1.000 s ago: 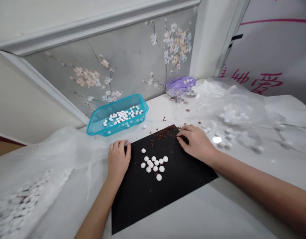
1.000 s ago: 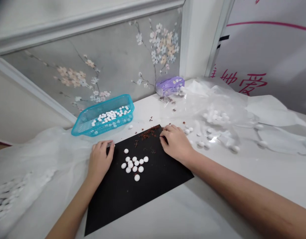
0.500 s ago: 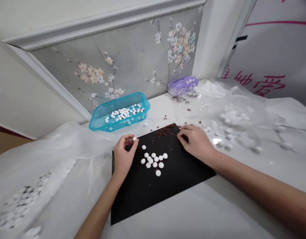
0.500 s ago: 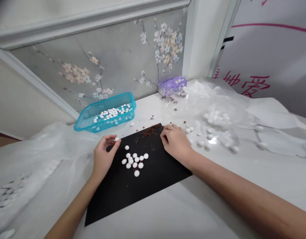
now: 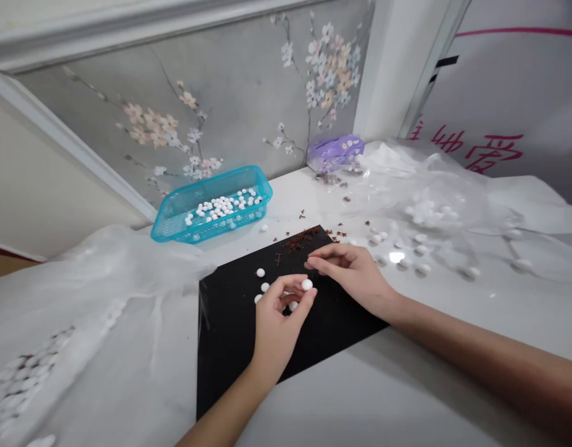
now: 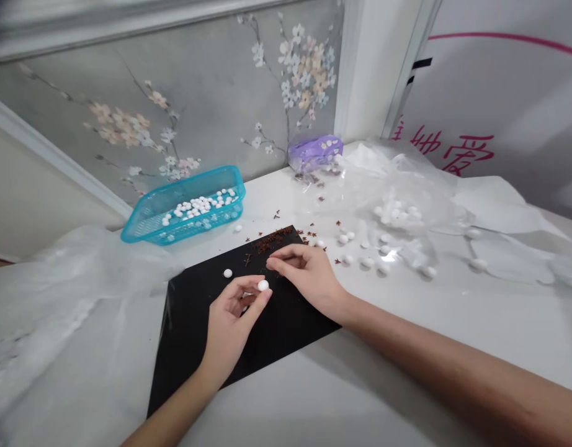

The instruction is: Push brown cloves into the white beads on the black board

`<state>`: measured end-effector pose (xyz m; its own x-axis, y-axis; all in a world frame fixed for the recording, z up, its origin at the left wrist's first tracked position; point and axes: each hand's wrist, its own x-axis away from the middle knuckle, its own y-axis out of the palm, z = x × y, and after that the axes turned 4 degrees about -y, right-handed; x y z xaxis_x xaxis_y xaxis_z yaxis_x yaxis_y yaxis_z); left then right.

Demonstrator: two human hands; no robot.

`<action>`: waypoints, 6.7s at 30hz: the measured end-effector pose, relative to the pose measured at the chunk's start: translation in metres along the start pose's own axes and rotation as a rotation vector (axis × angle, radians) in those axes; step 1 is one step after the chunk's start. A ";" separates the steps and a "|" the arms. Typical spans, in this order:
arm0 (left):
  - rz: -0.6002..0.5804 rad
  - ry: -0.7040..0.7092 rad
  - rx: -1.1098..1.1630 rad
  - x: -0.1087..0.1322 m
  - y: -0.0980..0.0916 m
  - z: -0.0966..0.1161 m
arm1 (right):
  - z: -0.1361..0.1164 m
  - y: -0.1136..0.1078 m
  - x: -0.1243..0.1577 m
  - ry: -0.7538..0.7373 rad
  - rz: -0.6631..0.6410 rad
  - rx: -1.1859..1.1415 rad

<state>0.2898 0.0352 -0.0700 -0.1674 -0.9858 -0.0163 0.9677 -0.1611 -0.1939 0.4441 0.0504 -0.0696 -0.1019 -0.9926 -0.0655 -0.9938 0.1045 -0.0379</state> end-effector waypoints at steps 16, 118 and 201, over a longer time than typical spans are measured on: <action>0.098 -0.059 0.074 0.000 -0.002 0.002 | -0.009 0.003 0.004 0.001 -0.173 -0.201; 0.047 0.102 -0.300 -0.090 -0.053 -0.003 | 0.003 -0.004 -0.003 -0.365 -0.001 0.405; -0.015 -0.021 -0.029 0.006 -0.031 0.006 | 0.004 0.008 0.026 -0.724 -0.310 0.375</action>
<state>0.2597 0.0338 -0.0579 -0.1778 -0.9840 0.0069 0.9592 -0.1748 -0.2222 0.4341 0.0259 -0.0760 0.3506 -0.7101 -0.6106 -0.8789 -0.0242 -0.4765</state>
